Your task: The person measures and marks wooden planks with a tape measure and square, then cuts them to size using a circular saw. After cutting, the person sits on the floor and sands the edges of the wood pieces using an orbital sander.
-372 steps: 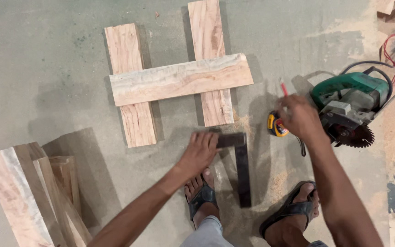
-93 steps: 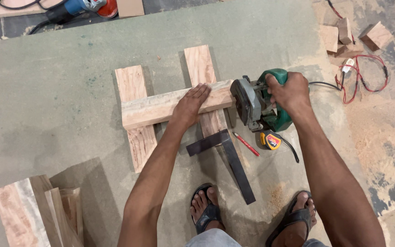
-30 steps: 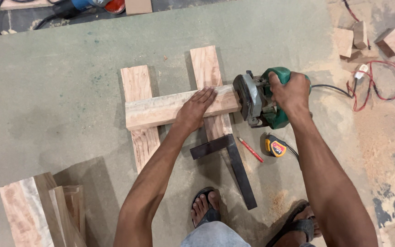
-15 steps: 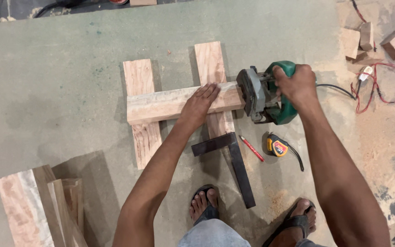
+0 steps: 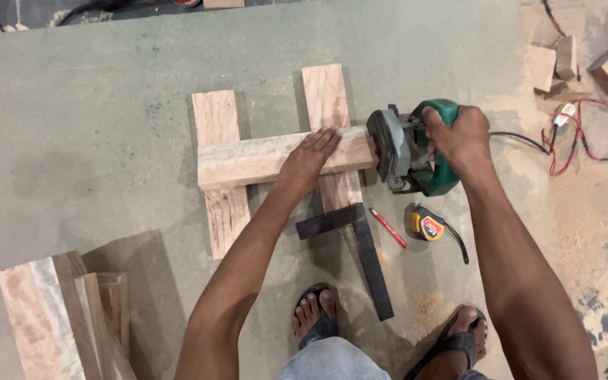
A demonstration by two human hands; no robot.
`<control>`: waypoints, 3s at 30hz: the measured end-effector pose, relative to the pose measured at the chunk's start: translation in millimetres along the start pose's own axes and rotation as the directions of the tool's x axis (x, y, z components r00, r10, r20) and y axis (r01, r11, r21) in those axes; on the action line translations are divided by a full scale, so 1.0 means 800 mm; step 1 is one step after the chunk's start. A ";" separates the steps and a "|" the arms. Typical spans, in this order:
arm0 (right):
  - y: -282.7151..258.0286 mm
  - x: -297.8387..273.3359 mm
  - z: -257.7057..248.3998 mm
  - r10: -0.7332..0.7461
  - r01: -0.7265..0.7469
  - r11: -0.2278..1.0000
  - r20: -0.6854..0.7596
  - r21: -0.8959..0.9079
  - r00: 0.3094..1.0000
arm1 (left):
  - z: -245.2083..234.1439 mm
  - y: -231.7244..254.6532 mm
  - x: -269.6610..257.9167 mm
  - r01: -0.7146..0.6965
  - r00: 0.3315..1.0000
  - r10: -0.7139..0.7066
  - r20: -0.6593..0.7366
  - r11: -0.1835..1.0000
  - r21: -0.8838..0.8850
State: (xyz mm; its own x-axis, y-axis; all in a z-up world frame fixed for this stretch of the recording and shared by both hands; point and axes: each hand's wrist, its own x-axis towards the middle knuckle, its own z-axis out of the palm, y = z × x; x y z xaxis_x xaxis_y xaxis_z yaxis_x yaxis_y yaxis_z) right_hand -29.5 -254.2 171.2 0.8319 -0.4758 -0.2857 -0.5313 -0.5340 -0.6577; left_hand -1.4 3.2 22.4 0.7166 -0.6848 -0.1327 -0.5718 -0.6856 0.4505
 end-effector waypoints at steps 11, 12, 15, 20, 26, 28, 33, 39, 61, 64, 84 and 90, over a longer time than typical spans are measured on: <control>-0.013 0.001 -0.003 0.053 -0.053 0.999 0.021 -0.012 0.998 | 0.012 -0.006 0.007 0.010 0.999 -0.009 -0.043 1.000 0.021; -0.013 -0.001 -0.004 0.046 -0.046 0.999 0.031 0.002 0.998 | 0.013 -0.006 0.007 0.021 0.999 -0.021 -0.035 1.000 0.022; -0.010 -0.008 -0.008 0.033 -0.034 0.999 0.043 0.023 0.999 | 0.018 -0.002 0.008 0.036 0.999 -0.034 -0.035 0.999 0.034; -0.011 -0.007 -0.006 0.034 -0.036 0.999 0.042 0.033 0.999 | 0.016 -0.003 0.009 0.032 0.999 -0.031 -0.007 0.997 0.073; -0.005 -0.004 -0.002 0.008 -0.008 1.000 0.021 0.019 1.000 | 0.016 -0.003 0.003 0.003 0.998 -0.001 -0.063 0.999 0.040; -0.005 -0.002 -0.002 0.000 -0.002 0.999 0.033 0.047 0.999 | 0.014 -0.005 0.006 0.005 0.999 -0.003 -0.047 0.999 0.041; 0.000 0.004 0.003 -0.022 0.022 0.999 0.004 0.026 1.000 | 0.025 -0.009 0.004 -0.027 0.994 0.035 -0.107 0.997 0.070; -0.003 0.008 0.002 0.005 -0.005 1.000 0.026 0.016 1.000 | 0.025 -0.009 0.006 -0.022 0.997 0.026 -0.075 0.999 0.047; 0.021 0.021 0.016 -0.112 0.107 0.991 -0.060 -0.083 0.992 | 0.024 -0.012 0.003 -0.059 0.998 0.061 -0.021 0.994 0.092; 0.022 0.024 0.018 -0.119 0.114 0.991 -0.066 -0.075 0.991 | 0.023 -0.012 0.005 -0.069 0.997 0.072 -0.018 0.991 0.115; 0.019 0.042 0.029 -0.165 0.160 0.984 -0.079 -0.074 0.983 | 0.025 -0.018 0.005 -0.103 0.995 0.105 -0.003 0.982 0.156; 0.023 0.089 0.044 -0.246 0.249 0.967 -0.046 0.062 0.968 | 0.049 -0.051 0.018 -0.135 0.988 0.145 -0.060 0.979 0.152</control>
State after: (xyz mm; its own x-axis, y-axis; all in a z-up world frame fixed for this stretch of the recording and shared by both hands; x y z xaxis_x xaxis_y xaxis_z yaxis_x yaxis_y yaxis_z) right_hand 25.6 -273.4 114.1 0.9289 -0.3610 -0.0828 -0.2966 -0.5911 -0.7501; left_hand 16.7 11.7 -32.2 0.6488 -0.7608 -0.0125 -0.7170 -0.6168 0.3248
